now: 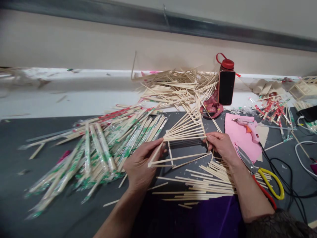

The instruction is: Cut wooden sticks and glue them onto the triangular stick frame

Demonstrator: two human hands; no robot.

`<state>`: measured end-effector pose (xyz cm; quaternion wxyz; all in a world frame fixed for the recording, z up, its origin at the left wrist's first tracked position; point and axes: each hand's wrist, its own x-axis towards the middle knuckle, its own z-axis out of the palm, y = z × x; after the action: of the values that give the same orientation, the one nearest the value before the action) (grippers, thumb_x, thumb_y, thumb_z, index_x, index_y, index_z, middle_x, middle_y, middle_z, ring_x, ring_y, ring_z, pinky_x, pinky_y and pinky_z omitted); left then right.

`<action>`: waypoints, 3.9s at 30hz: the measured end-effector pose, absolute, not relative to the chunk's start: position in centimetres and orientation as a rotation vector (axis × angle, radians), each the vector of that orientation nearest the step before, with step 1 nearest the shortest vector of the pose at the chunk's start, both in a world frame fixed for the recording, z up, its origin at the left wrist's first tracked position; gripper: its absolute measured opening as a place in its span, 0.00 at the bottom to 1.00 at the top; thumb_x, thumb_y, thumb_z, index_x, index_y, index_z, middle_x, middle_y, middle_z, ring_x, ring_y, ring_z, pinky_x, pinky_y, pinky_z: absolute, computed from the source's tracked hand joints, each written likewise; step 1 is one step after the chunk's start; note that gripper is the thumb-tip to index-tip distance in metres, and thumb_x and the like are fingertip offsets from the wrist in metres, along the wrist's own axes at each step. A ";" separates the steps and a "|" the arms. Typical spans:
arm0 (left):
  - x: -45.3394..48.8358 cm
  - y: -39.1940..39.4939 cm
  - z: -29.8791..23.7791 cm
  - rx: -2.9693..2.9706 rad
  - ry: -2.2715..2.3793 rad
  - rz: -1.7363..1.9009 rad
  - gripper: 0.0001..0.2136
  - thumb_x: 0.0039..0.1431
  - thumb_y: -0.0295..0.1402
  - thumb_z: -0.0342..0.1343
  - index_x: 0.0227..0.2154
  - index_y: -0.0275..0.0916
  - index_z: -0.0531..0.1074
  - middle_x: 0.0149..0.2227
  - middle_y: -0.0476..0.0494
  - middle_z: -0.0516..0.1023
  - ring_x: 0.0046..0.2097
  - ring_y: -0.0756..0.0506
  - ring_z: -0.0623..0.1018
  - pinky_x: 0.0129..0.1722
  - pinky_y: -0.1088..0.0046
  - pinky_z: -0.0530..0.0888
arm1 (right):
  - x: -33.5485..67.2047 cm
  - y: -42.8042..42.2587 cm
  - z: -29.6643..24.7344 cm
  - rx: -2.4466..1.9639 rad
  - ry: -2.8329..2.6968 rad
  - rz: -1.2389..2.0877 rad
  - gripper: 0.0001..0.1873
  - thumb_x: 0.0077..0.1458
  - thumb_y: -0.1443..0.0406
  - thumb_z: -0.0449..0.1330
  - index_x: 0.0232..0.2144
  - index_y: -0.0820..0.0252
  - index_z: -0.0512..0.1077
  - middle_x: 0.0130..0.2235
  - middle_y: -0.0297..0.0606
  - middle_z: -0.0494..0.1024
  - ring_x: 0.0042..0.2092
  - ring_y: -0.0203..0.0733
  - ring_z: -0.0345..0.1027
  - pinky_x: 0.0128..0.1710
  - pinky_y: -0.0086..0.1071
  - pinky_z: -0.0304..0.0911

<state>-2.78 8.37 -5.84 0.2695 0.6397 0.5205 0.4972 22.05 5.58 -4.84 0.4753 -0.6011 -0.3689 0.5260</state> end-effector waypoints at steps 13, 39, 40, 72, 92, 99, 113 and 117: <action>-3.0 8.3 -6.0 1.688 1.438 1.313 0.10 0.56 0.37 0.59 0.38 0.42 0.81 0.34 0.46 0.82 0.32 0.47 0.80 0.28 0.74 0.76 | 21.8 5.6 -4.9 -1.483 -0.942 1.256 0.19 0.49 0.51 0.63 0.30 0.62 0.79 0.18 0.32 0.72 0.18 0.30 0.55 0.16 0.25 0.48; -3.1 8.0 -5.9 1.696 1.434 1.343 0.09 0.56 0.35 0.60 0.37 0.41 0.81 0.34 0.45 0.83 0.33 0.46 0.82 0.33 0.72 0.79 | 21.5 5.4 -4.7 -1.536 -0.957 1.223 0.18 0.52 0.52 0.62 0.27 0.61 0.78 0.16 0.31 0.70 0.18 0.30 0.56 0.17 0.25 0.49; -3.1 8.0 -5.9 1.695 1.434 1.348 0.09 0.56 0.35 0.60 0.37 0.41 0.81 0.34 0.45 0.83 0.33 0.46 0.82 0.33 0.72 0.79 | 21.5 5.5 -4.7 -1.536 -0.957 1.224 0.18 0.52 0.52 0.62 0.27 0.61 0.78 0.16 0.31 0.70 0.18 0.30 0.55 0.17 0.25 0.49; -3.0 7.7 -5.8 1.650 1.439 1.378 0.08 0.55 0.33 0.61 0.37 0.41 0.81 0.31 0.47 0.82 0.26 0.49 0.79 0.28 0.75 0.77 | 21.4 4.8 -4.4 -1.563 -0.997 1.217 0.17 0.52 0.53 0.62 0.29 0.61 0.79 0.17 0.32 0.70 0.19 0.31 0.57 0.18 0.25 0.49; -4.0 6.7 -5.8 1.396 1.531 1.415 0.05 0.53 0.29 0.64 0.34 0.42 0.80 0.25 0.52 0.79 0.22 0.53 0.76 0.21 0.81 0.73 | 21.0 4.3 -3.1 -1.449 -1.179 1.372 0.11 0.55 0.62 0.60 0.25 0.60 0.77 0.21 0.31 0.71 0.21 0.31 0.66 0.22 0.24 0.59; -4.6 6.6 -6.7 1.410 1.585 1.386 0.08 0.51 0.31 0.66 0.36 0.40 0.80 0.25 0.49 0.80 0.23 0.51 0.77 0.22 0.80 0.75 | 21.0 4.4 -3.4 -1.436 -1.136 1.392 0.10 0.55 0.62 0.61 0.27 0.60 0.78 0.22 0.31 0.72 0.21 0.30 0.66 0.22 0.24 0.58; -4.3 6.7 -6.7 1.372 1.549 1.371 0.08 0.52 0.34 0.66 0.36 0.40 0.80 0.25 0.49 0.80 0.23 0.51 0.77 0.22 0.79 0.74 | 20.9 4.7 -3.4 -1.505 -1.050 1.420 0.09 0.52 0.62 0.61 0.25 0.60 0.78 0.17 0.29 0.69 0.19 0.29 0.59 0.20 0.24 0.51; -4.0 6.8 -6.4 1.366 1.525 1.395 0.08 0.52 0.33 0.65 0.36 0.40 0.81 0.25 0.49 0.80 0.23 0.51 0.77 0.22 0.79 0.74 | 21.1 4.4 -3.5 -1.515 -1.050 1.428 0.11 0.53 0.61 0.61 0.25 0.61 0.78 0.17 0.30 0.69 0.19 0.29 0.58 0.20 0.25 0.51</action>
<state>-4.02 6.77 -6.44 0.3259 0.5213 0.5819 0.5323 21.06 4.38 -3.48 0.3937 -0.5972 -0.4140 0.5630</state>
